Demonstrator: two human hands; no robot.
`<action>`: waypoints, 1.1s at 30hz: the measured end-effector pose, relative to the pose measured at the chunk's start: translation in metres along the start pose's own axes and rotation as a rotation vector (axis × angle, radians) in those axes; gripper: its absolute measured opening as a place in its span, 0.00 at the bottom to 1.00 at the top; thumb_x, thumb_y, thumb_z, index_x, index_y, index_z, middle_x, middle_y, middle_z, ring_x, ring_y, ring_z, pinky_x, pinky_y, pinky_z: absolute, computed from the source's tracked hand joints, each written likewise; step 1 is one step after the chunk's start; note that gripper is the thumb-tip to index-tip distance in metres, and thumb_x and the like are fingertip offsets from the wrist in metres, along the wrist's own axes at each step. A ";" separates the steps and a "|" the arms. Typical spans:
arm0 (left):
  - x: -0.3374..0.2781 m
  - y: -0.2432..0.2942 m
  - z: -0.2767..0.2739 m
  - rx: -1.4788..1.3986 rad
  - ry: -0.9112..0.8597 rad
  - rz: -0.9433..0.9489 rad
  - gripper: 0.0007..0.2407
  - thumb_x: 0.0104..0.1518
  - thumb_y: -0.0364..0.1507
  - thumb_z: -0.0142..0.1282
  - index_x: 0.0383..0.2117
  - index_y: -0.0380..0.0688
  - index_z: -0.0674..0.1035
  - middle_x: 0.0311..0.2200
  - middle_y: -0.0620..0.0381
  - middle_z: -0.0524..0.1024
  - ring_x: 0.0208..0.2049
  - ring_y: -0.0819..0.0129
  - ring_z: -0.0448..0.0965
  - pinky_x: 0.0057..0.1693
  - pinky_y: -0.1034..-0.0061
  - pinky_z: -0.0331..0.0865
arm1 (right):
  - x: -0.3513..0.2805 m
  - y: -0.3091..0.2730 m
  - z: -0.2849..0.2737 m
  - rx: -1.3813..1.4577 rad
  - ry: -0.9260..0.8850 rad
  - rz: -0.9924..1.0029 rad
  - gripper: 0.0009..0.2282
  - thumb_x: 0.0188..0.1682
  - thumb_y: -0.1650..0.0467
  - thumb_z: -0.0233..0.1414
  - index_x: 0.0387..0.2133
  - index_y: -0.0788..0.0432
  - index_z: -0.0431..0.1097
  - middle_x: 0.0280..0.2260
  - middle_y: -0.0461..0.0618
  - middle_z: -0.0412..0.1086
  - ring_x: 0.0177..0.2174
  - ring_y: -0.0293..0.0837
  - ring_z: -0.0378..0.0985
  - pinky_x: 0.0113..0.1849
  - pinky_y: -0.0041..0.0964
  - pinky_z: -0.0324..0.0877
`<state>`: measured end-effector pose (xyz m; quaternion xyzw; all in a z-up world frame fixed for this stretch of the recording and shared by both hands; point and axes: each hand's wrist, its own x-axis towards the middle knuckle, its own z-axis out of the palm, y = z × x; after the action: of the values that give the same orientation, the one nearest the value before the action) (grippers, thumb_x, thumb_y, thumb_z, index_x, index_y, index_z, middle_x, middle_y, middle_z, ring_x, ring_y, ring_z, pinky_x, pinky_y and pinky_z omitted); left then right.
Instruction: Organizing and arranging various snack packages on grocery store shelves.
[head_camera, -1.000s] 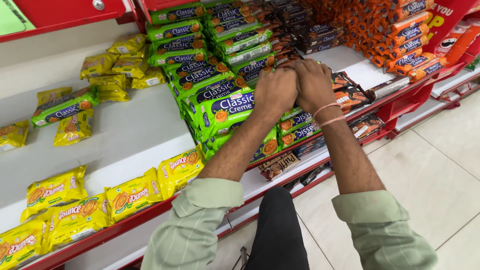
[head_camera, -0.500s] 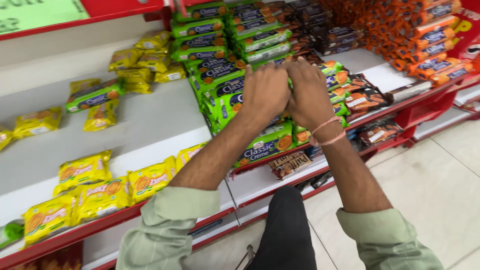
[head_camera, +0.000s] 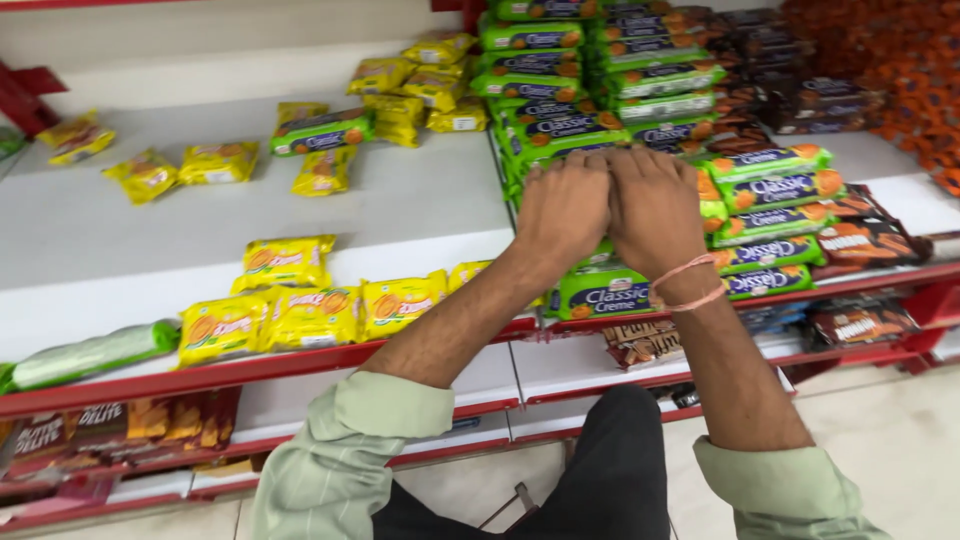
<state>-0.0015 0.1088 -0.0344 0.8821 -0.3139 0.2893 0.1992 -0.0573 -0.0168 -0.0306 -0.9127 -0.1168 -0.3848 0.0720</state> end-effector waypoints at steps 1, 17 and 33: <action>-0.002 -0.004 -0.001 0.006 0.003 -0.009 0.10 0.53 0.25 0.52 0.39 0.37 0.79 0.40 0.42 0.80 0.41 0.49 0.83 0.52 0.49 0.73 | 0.002 -0.002 0.002 0.007 -0.001 -0.009 0.12 0.54 0.71 0.49 0.50 0.58 0.71 0.45 0.56 0.74 0.49 0.58 0.73 0.52 0.57 0.62; -0.011 -0.031 -0.005 0.027 0.026 -0.024 0.11 0.51 0.25 0.54 0.40 0.36 0.78 0.38 0.45 0.80 0.41 0.51 0.82 0.45 0.57 0.77 | 0.017 -0.018 0.016 -0.004 0.046 -0.123 0.11 0.55 0.72 0.50 0.49 0.59 0.73 0.41 0.56 0.75 0.44 0.57 0.75 0.50 0.54 0.64; -0.132 -0.164 -0.127 0.472 0.039 -0.259 0.12 0.46 0.27 0.61 0.37 0.40 0.78 0.36 0.51 0.79 0.41 0.55 0.80 0.47 0.55 0.72 | 0.053 -0.209 0.096 0.246 -0.049 -0.393 0.24 0.41 0.73 0.55 0.55 0.65 0.67 0.51 0.59 0.72 0.56 0.59 0.69 0.57 0.53 0.60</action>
<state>-0.0245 0.3533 -0.0507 0.9312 -0.1182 0.3435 0.0292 -0.0114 0.2137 -0.0504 -0.8658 -0.3402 -0.3522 0.1036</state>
